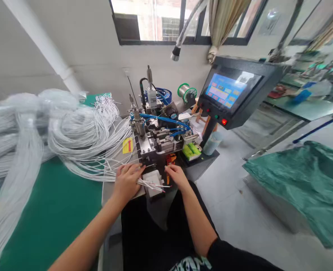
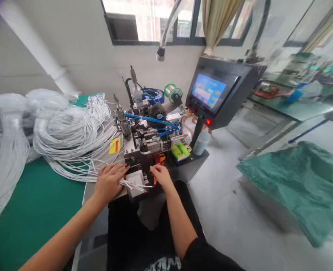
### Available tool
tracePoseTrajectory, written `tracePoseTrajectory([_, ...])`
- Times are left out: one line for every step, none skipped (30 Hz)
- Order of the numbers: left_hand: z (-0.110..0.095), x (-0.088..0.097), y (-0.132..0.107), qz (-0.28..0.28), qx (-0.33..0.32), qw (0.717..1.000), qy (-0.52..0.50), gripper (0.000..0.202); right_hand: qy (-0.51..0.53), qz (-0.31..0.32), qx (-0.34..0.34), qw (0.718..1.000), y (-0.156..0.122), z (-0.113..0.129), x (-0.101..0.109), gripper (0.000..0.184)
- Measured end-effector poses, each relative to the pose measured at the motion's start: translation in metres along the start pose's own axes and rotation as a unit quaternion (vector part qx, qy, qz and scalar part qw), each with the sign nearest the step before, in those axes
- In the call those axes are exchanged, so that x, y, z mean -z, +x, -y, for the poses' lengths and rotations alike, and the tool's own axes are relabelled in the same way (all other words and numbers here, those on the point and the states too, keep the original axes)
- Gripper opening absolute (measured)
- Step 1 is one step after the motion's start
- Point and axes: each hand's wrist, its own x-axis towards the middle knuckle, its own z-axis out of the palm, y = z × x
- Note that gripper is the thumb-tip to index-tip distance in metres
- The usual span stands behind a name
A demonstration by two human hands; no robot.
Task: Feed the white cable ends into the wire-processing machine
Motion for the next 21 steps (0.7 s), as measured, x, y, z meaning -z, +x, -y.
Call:
tracePoseTrajectory([-0.001, 0.000, 0.001, -0.006, 0.011, 1.000, 0.008, 0.032, -0.002, -0.008, 0.007, 1.000, -0.003, 0.004, 0.003, 0.034])
tracePoseTrajectory([-0.001, -0.001, 0.003, -0.013, 0.018, 1.000, 0.013, 0.030, -0.005, -0.013, 0.015, 1.000, -0.005, 0.008, 0.006, 0.033])
tracePoseTrajectory([-0.002, -0.001, 0.004, -0.020, 0.021, 0.999, 0.014, 0.029, -0.008, -0.016, 0.023, 1.000, -0.009, 0.014, 0.008, 0.032])
tracePoseTrajectory([-0.002, -0.001, 0.004, -0.029, 0.019, 0.999, 0.011, 0.028, -0.012, -0.015, 0.031, 0.999, -0.012, 0.020, 0.010, 0.031])
tracePoseTrajectory([-0.002, 0.000, 0.005, -0.040, 0.013, 0.999, 0.005, 0.028, -0.015, -0.014, 0.042, 0.999, -0.016, 0.028, 0.010, 0.030])
tracePoseTrajectory([-0.002, 0.000, 0.006, -0.051, 0.003, 0.999, -0.005, 0.028, -0.019, -0.006, 0.051, 0.998, -0.020, 0.037, 0.010, 0.028])
tracePoseTrajectory([-0.002, 0.001, 0.006, -0.061, -0.010, 0.998, -0.019, 0.029, -0.026, 0.003, 0.059, 0.998, -0.024, 0.046, 0.009, 0.027])
tracePoseTrajectory([-0.002, 0.001, 0.006, -0.070, -0.025, 0.997, -0.033, 0.031, -0.033, 0.022, 0.067, 0.997, -0.028, 0.055, 0.008, 0.026])
tracePoseTrajectory([-0.002, 0.002, 0.006, -0.078, -0.038, 0.995, -0.046, 0.033, -0.043, 0.046, 0.080, 0.995, -0.031, 0.063, 0.007, 0.024])
tracePoseTrajectory([-0.002, 0.003, 0.006, -0.083, -0.051, 0.994, -0.055, 0.035, -0.053, 0.073, 0.096, 0.991, -0.034, 0.071, 0.006, 0.024])
tracePoseTrajectory([-0.002, 0.003, 0.007, -0.087, -0.061, 0.992, -0.061, 0.036, -0.059, 0.102, 0.113, 0.987, -0.035, 0.078, 0.004, 0.024])
tracePoseTrajectory([-0.002, 0.003, 0.007, -0.088, -0.070, 0.992, -0.064, 0.037, -0.061, 0.129, 0.131, 0.981, -0.036, 0.083, 0.003, 0.025])
tracePoseTrajectory([-0.002, 0.003, 0.007, -0.088, -0.078, 0.991, -0.063, 0.037, -0.058, 0.156, 0.146, 0.975, -0.036, 0.087, 0.001, 0.026])
tracePoseTrajectory([-0.002, 0.003, 0.007, -0.085, -0.085, 0.991, -0.059, 0.036, -0.051, 0.179, 0.157, 0.970, -0.035, 0.089, 0.000, 0.027])
tracePoseTrajectory([-0.001, 0.002, 0.007, -0.078, -0.090, 0.991, -0.054, 0.035, -0.040, 0.197, 0.163, 0.966, -0.033, 0.089, -0.002, 0.027])
tracePoseTrajectory([-0.001, 0.001, 0.007, -0.071, -0.094, 0.992, -0.050, 0.033, -0.027, 0.206, 0.163, 0.965, -0.031, 0.088, -0.005, 0.027])
tracePoseTrajectory([0.000, 0.000, 0.007, -0.065, -0.097, 0.992, -0.048, 0.033, -0.012, 0.202, 0.157, 0.967, -0.028, 0.086, -0.007, 0.027])
tracePoseTrajectory([0.000, -0.001, 0.007, -0.060, -0.099, 0.992, -0.050, 0.032, 0.006, 0.188, 0.147, 0.971, -0.025, 0.082, -0.010, 0.027])
tracePoseTrajectory([0.000, -0.002, 0.007, -0.057, -0.099, 0.992, -0.056, 0.032, 0.024, 0.167, 0.133, 0.977, -0.022, 0.079, -0.012, 0.027])
tracePoseTrajectory([0.000, -0.002, 0.007, -0.057, -0.096, 0.992, -0.064, 0.033, 0.041, 0.144, 0.119, 0.982, -0.018, 0.075, -0.014, 0.028])
tracePoseTrajectory([-0.001, -0.002, 0.007, -0.057, -0.091, 0.991, -0.074, 0.033, 0.054, 0.123, 0.107, 0.985, -0.015, 0.072, -0.017, 0.028])
